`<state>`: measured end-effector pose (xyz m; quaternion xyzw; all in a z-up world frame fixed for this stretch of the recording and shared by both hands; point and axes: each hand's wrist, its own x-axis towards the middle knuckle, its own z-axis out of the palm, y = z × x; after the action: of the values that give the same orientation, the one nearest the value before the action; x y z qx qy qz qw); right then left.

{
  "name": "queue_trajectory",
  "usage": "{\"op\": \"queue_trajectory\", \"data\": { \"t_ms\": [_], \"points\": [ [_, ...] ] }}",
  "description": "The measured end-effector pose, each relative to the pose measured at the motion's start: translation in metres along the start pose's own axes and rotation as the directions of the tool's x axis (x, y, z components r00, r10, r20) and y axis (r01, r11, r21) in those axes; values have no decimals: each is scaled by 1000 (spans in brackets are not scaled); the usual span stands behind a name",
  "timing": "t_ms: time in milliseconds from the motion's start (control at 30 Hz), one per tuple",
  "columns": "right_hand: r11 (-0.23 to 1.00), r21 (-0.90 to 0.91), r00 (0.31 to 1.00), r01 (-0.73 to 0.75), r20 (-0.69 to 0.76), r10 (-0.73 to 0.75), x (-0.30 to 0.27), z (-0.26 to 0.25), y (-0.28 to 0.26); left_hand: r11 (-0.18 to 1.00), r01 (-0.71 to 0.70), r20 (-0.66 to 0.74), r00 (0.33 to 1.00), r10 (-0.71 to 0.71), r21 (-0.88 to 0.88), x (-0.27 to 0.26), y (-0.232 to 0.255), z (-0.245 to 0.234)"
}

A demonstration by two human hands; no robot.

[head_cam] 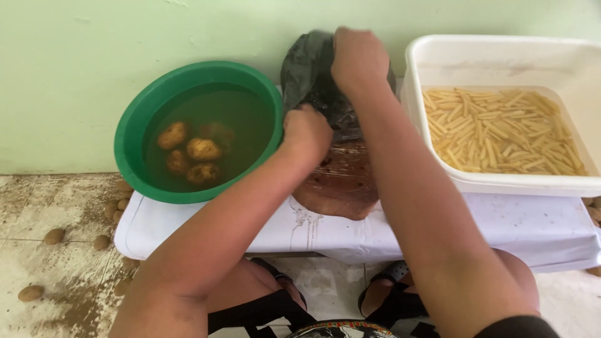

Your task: Gathering potatoes from the floor, washing them in a basin of water, and peeling them with a manual peeler.

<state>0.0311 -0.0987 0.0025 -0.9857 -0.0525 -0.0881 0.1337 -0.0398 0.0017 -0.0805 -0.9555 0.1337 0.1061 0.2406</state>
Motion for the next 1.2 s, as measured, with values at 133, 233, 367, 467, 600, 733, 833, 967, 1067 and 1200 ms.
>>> {"op": "queue_trajectory", "data": {
  "t_ms": [133, 233, 367, 467, 600, 733, 833, 967, 1067, 1200],
  "points": [
    [989, -142, 998, 45, -45, -52, 39, 15, -2, 994, 56, -380, 925, -16, 93, -7, 15, 24],
    [961, -263, 996, 82, 2, -84, 43, 19, -6, 993, 86, -695, 719, -2, 86, -46, 11, 18],
    [917, -369, 987, 150, 8, -158, 43, 13, -7, 997, -61, -668, 741, 75, 44, -113, -13, -12],
    [886, -399, 964, 235, -23, -266, 52, 10, -4, 998, 60, -715, 698, -25, 23, -131, -37, -18],
    [845, -465, 962, 263, 64, -264, 43, -36, -17, 998, -15, -686, 727, -33, -64, -114, -64, -28],
    [794, -425, 898, 435, 148, -413, 10, -97, -11, 846, -198, -520, 848, -106, -496, -97, -83, -51],
    [855, -284, 901, 433, 162, -403, -17, -127, -3, 747, -209, -490, 854, -175, -631, -65, -84, -49],
    [903, -304, 935, 303, 277, -221, -62, -164, -14, 641, -333, -572, 794, -205, -692, -50, -76, -56],
    [809, -323, 871, 490, 168, -461, -92, -164, 9, 111, -490, -489, 871, 36, -865, -109, -62, -81],
    [772, -166, 734, 613, -243, -635, -143, -130, 32, 40, -399, -401, 912, -92, -916, -130, -28, -70]
  ]
}}
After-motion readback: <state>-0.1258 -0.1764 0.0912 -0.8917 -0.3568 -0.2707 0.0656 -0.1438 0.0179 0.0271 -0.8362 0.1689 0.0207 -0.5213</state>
